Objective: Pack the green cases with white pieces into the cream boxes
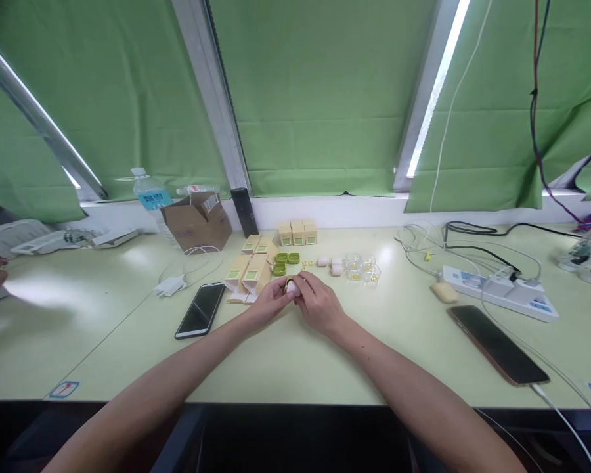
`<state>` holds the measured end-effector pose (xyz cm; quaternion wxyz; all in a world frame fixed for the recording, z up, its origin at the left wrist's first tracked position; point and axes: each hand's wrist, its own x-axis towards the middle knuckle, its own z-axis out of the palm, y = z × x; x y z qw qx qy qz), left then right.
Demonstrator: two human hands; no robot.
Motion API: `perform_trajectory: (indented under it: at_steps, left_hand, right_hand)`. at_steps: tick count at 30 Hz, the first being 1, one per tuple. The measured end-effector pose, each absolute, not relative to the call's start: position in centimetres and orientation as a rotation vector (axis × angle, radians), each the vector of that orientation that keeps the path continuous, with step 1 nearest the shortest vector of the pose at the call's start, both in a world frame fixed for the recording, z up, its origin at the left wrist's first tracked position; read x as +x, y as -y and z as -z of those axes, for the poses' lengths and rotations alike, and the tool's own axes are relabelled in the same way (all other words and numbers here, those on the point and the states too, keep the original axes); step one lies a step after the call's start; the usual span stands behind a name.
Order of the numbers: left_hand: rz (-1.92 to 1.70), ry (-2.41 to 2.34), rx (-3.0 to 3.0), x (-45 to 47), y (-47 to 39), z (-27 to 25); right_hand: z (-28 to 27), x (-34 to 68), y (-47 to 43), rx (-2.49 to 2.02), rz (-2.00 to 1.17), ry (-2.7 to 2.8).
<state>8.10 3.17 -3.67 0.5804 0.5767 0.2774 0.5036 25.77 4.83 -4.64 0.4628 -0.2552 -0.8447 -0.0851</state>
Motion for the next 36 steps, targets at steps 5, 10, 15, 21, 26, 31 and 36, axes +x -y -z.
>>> perform_trajectory:
  at_steps: [5, 10, 15, 21, 26, 31, 36]
  left_hand:
    - [-1.098, -0.425, 1.200, 7.5, -3.2, 3.2]
    - [-1.132, -0.469, 1.108, 7.3, -3.4, 3.1]
    - [-1.238, -0.507, 1.072, 6.9, -4.0, 3.3]
    - [-1.365, -0.554, 0.981, 6.1, -5.0, 3.6]
    - [-1.393, -0.552, 0.925, 6.0, -4.9, 3.5]
    - [-1.397, -0.554, 0.923, 6.1, -4.8, 3.4]
    - [-1.399, -0.537, 0.922, 6.1, -4.7, 3.2]
  right_hand:
    - [4.8, 25.9, -5.1, -0.686, 0.148, 2.061]
    - [4.5, 26.0, -5.0, -0.668, 0.036, 2.086]
    - [3.9, 26.4, -4.9, -0.728, 0.025, 2.127]
    - [1.6, 28.7, -6.5, -1.373, 0.365, 2.230]
    - [-0.2, 31.3, -8.1, -1.781, 0.560, 2.244]
    - [-0.1, 32.7, -9.0, -1.970, 0.557, 2.261]
    - [-0.2, 32.7, -9.0, -1.992, 0.533, 2.298]
